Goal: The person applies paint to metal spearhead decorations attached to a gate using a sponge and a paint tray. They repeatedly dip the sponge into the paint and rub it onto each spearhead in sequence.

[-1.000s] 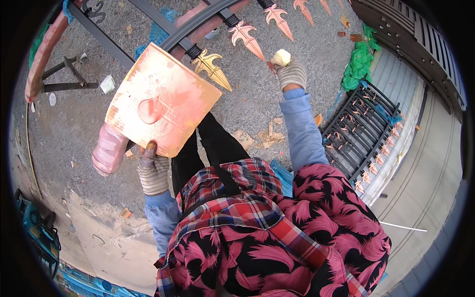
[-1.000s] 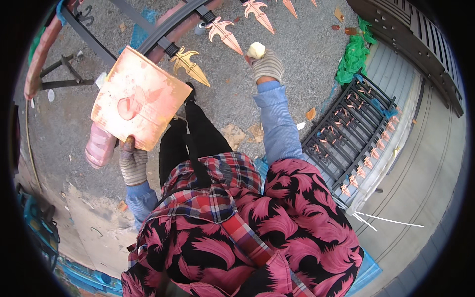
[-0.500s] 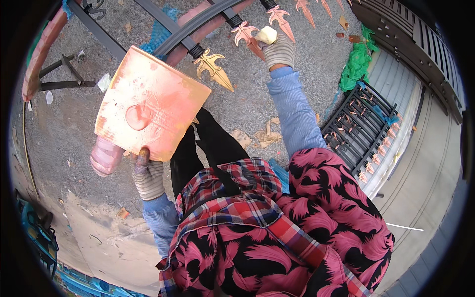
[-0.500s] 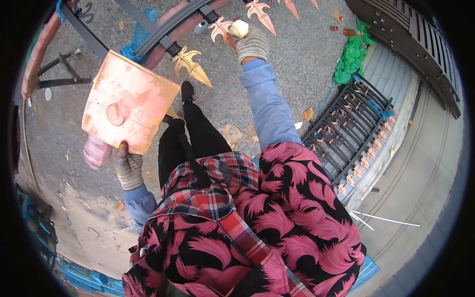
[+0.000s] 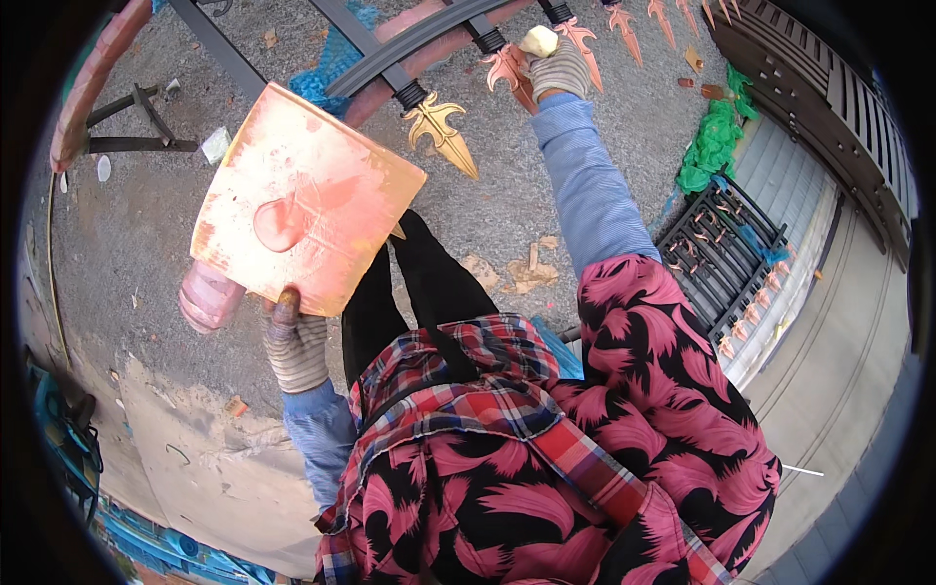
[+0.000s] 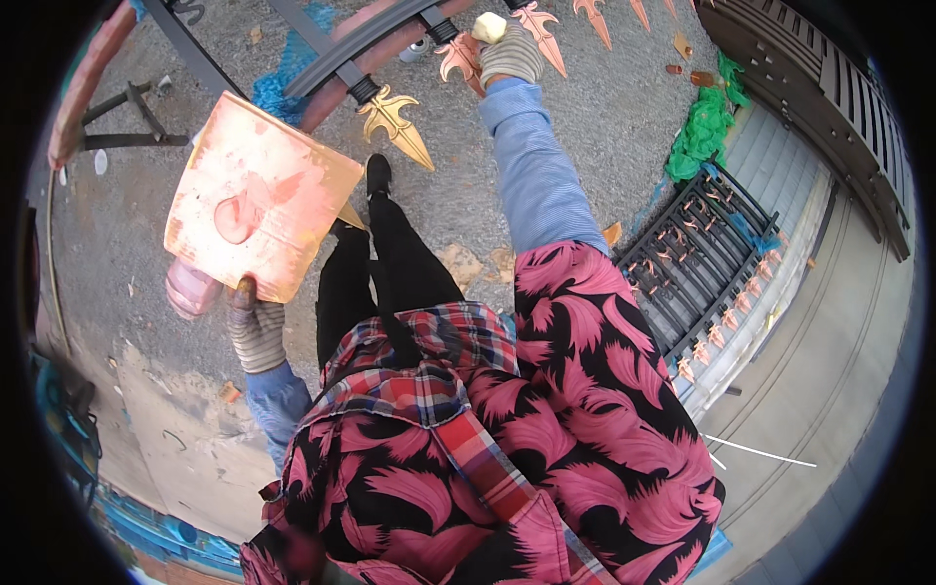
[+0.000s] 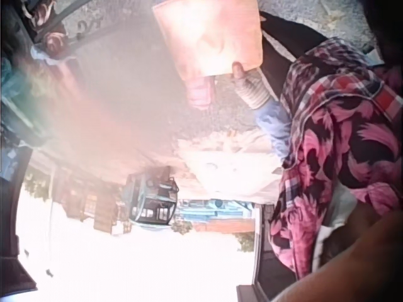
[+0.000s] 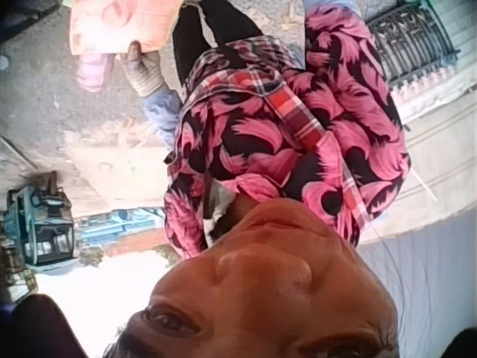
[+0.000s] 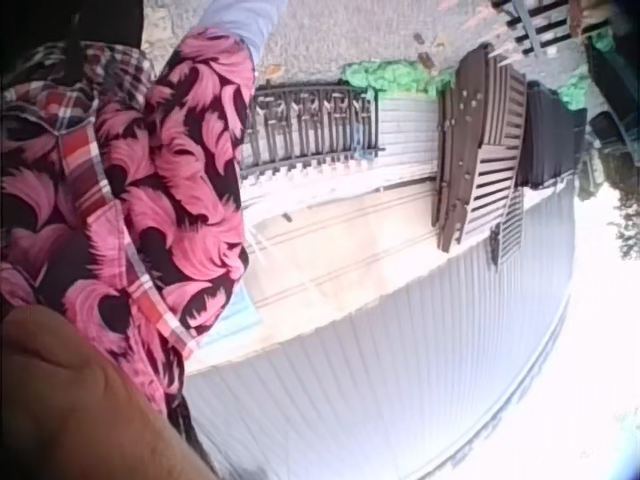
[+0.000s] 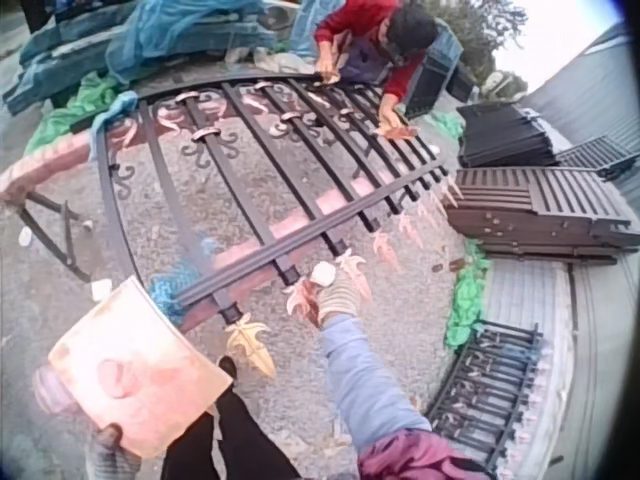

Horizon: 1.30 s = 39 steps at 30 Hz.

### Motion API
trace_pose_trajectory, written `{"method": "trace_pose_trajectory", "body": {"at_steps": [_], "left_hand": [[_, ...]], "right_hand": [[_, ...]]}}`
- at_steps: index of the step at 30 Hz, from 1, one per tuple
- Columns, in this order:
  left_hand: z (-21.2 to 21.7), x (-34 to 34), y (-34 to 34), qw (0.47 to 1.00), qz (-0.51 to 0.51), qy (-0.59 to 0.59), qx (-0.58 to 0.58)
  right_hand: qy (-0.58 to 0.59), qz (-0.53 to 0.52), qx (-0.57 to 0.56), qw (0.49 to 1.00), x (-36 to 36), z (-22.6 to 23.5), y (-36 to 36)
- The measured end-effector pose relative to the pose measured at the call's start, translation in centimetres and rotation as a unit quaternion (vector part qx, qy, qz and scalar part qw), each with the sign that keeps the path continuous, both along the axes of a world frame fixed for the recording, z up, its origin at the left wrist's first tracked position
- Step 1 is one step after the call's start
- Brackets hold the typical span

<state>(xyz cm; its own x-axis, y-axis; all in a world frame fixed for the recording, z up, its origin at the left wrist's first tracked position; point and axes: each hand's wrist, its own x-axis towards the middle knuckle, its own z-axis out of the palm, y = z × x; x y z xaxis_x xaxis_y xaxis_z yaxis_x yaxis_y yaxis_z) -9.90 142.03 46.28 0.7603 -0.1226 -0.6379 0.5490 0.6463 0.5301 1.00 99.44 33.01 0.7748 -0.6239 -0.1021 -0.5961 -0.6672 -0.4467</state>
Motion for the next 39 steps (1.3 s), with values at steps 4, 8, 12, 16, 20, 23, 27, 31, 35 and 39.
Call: {"method": "trace_pose_trajectory", "body": {"at_steps": [4,8,12,16,20,23,27,31,35,39], "left_hand": [[-0.3,-0.3,0.2,1.000,0.024,0.013,0.012],[-0.3,-0.8,0.5,1.000,0.024,0.005,0.002],[-0.3,-0.6,0.3,0.999,0.021,0.020,0.014],[-0.5,-1.0,0.7,1.000,0.019,0.014,0.020],[-0.6,-1.1,0.8,1.000,0.017,0.016,-0.001],[-0.1,-0.9,0.4,0.999,0.028,0.004,0.020],[-0.3,-1.2,1.0,1.000,0.014,0.008,0.001],[-0.4,-1.6,1.0,1.000,-0.002,0.003,-0.007],[-0.3,-1.4,0.9,1.000,-0.018,-0.004,-0.022],[-0.3,-1.7,1.7,1.000,-0.001,-0.022,-0.017]], "right_hand": [[0.077,0.077,-0.118,0.987,0.8,4.3,5.3],[0.059,-0.034,-0.029,0.997,1.5,5.3,4.7],[0.034,0.007,-0.048,0.998,0.6,2.7,3.4],[0.063,-0.021,-0.097,0.993,1.0,2.7,4.6],[0.041,-0.110,0.181,0.977,0.8,3.9,1.6],[0.203,-0.015,-0.093,0.975,-3.5,5.0,4.1],[-0.191,-0.534,0.492,0.660,-11.3,0.0,-1.2],[0.114,-0.068,-0.016,0.991,-7.8,6.0,3.1],[0.097,-0.066,-0.028,0.993,-6.0,5.1,5.2],[0.020,-0.231,0.165,0.959,-14.2,-1.2,1.1]]}}
